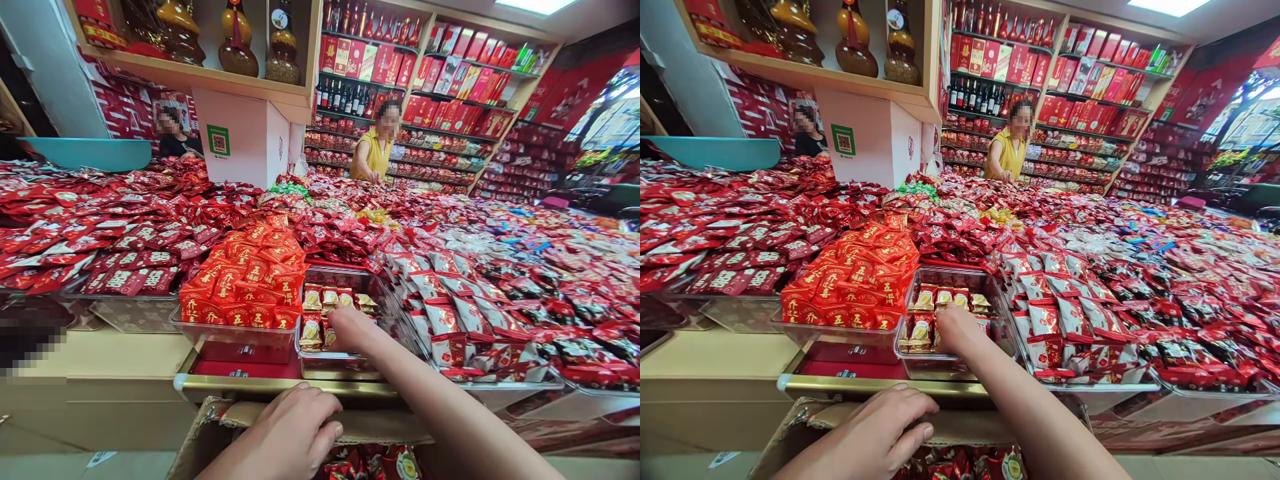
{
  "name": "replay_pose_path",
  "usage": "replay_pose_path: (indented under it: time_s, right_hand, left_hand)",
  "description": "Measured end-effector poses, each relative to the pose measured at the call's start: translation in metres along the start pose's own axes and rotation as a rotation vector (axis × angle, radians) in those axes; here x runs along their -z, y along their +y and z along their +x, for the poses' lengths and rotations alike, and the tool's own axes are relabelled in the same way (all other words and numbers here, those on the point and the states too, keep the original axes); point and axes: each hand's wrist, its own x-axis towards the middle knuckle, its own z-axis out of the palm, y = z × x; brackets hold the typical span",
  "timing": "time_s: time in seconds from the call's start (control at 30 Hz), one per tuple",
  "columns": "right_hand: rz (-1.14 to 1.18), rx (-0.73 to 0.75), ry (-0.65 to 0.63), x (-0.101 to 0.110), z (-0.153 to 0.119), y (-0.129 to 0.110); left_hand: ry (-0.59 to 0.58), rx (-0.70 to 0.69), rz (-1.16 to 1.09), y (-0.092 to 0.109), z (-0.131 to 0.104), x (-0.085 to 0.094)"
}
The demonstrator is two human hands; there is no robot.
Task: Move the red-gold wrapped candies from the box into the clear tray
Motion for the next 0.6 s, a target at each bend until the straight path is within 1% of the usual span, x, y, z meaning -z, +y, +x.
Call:
replay_pose_path:
  time_s: [0.17, 0.4, 0.6]
  right_hand:
    - [0.001, -0.067, 0.003, -0.0002, 0.0019, -0.0001]
    - [0.009, -0.054, 0.019, -0.0042, 0.0006, 0.0017]
    - [0.031, -0.061, 0.023, -0.0047, 0.0001, 0.0018]
  left_hand:
    - [-0.012, -0.001, -0.008, 0.0012, -0.0014, 0.0006]
    - [-0.01, 0.01, -0.018, 0.0026, -0.001, 0.0034]
    - [-0.009, 0.023, -0.021, 0.0009, 0.0004, 0.0012]
